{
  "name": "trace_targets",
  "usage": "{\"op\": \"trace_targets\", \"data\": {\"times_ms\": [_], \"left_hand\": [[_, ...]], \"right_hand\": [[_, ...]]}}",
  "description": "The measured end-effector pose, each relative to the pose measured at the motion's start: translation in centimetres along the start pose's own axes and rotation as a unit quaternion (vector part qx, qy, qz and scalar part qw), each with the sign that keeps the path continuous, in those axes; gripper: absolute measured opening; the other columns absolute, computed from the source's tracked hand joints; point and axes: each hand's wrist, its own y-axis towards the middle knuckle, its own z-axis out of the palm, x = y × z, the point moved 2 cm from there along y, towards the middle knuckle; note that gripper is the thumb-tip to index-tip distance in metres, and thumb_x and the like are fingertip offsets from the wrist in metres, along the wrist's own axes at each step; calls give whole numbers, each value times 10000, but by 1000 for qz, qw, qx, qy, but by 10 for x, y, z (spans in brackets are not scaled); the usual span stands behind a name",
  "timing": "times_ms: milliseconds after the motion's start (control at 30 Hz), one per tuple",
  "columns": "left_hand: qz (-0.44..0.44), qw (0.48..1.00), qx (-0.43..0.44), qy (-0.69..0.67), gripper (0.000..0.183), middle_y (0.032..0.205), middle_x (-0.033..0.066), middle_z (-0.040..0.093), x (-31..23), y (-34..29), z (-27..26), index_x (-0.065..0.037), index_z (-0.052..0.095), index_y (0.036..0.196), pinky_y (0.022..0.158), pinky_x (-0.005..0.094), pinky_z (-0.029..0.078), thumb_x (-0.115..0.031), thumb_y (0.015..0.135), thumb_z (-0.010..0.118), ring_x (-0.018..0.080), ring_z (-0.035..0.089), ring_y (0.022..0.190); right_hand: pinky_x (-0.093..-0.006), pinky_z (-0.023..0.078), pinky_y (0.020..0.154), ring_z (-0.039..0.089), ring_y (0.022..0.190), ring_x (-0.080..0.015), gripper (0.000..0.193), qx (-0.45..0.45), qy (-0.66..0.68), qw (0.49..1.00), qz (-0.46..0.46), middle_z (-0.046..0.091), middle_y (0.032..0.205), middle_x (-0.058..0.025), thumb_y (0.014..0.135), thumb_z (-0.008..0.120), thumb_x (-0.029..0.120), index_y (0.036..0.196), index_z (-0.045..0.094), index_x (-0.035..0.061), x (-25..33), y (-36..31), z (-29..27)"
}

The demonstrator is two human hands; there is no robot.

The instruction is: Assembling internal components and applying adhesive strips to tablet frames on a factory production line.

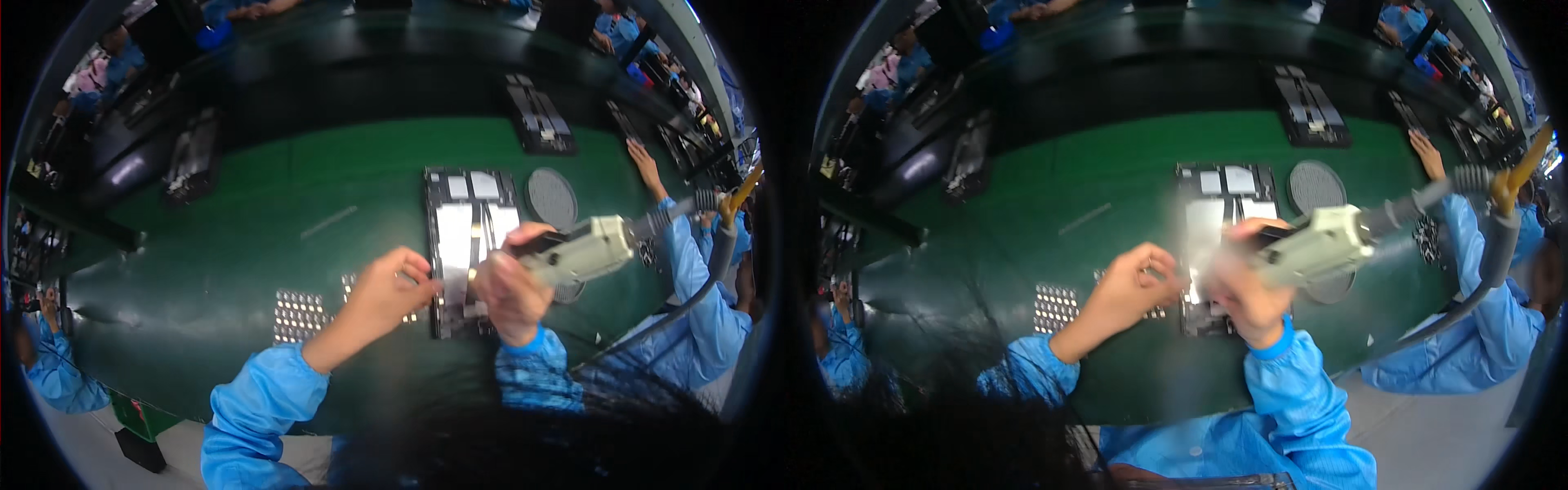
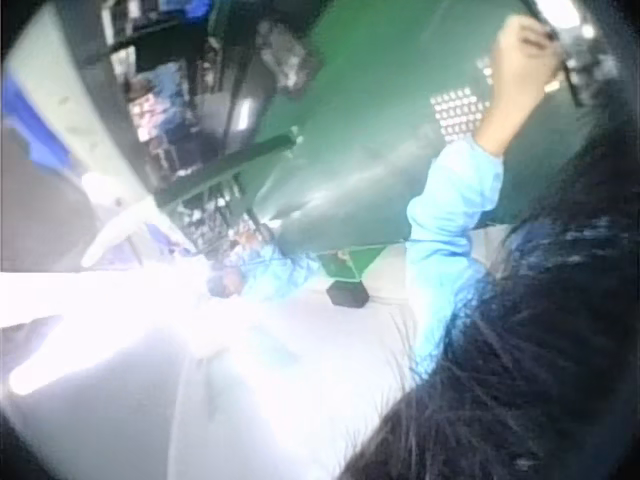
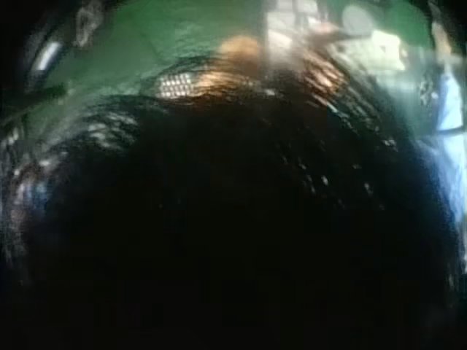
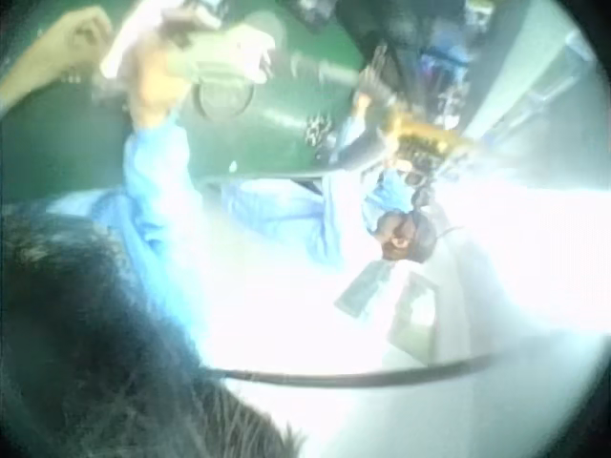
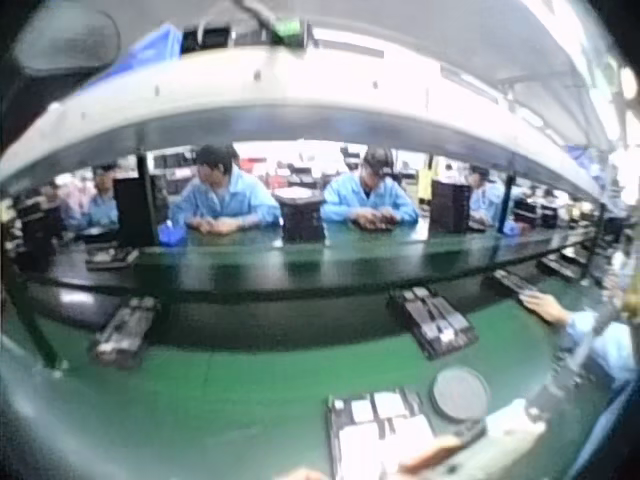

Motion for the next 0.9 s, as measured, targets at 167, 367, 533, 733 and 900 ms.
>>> {"op": "trace_targets", "data": {"times_ms": [167,367,533,733,900], "left_hand": [[-9,999,-6,35,302,805,103,663,2,10,-1,27,562,981,540,260,498,-152,833,756,147,670,630],[3,998,-15,54,275,800,144,684,-4,7,-2,33,573,966,548,316,501,-130,822,741,200,676,645],[5,998,-17,53,272,788,152,681,-3,7,-6,40,572,963,581,324,504,-128,823,734,214,672,655],[5,998,-18,56,269,782,153,684,-3,9,-6,46,572,955,604,328,505,-124,823,733,221,673,676],[-6,998,-21,62,270,774,151,688,-4,8,-7,46,573,950,607,328,503,-127,824,737,218,672,679]], "right_hand": [[-274,320,385,372,414,-112,273,42,-82,996,-1,407,586,-29,869,561,-9,1101,431,51,-29,-3,-1],[-277,314,387,383,417,-128,284,31,-111,993,1,385,579,-32,870,565,11,1108,424,76,-24,-4,2],[-269,309,388,385,414,-130,279,32,-117,992,41,382,579,-32,868,576,37,1091,417,95,-27,-4,2],[-270,313,393,391,416,-128,270,59,-160,985,40,383,577,-31,872,572,41,1086,417,98,-28,-4,6],[-268,313,395,390,415,-129,263,51,-181,981,43,386,578,-33,876,564,42,1090,419,94,-30,-3,3]]}}
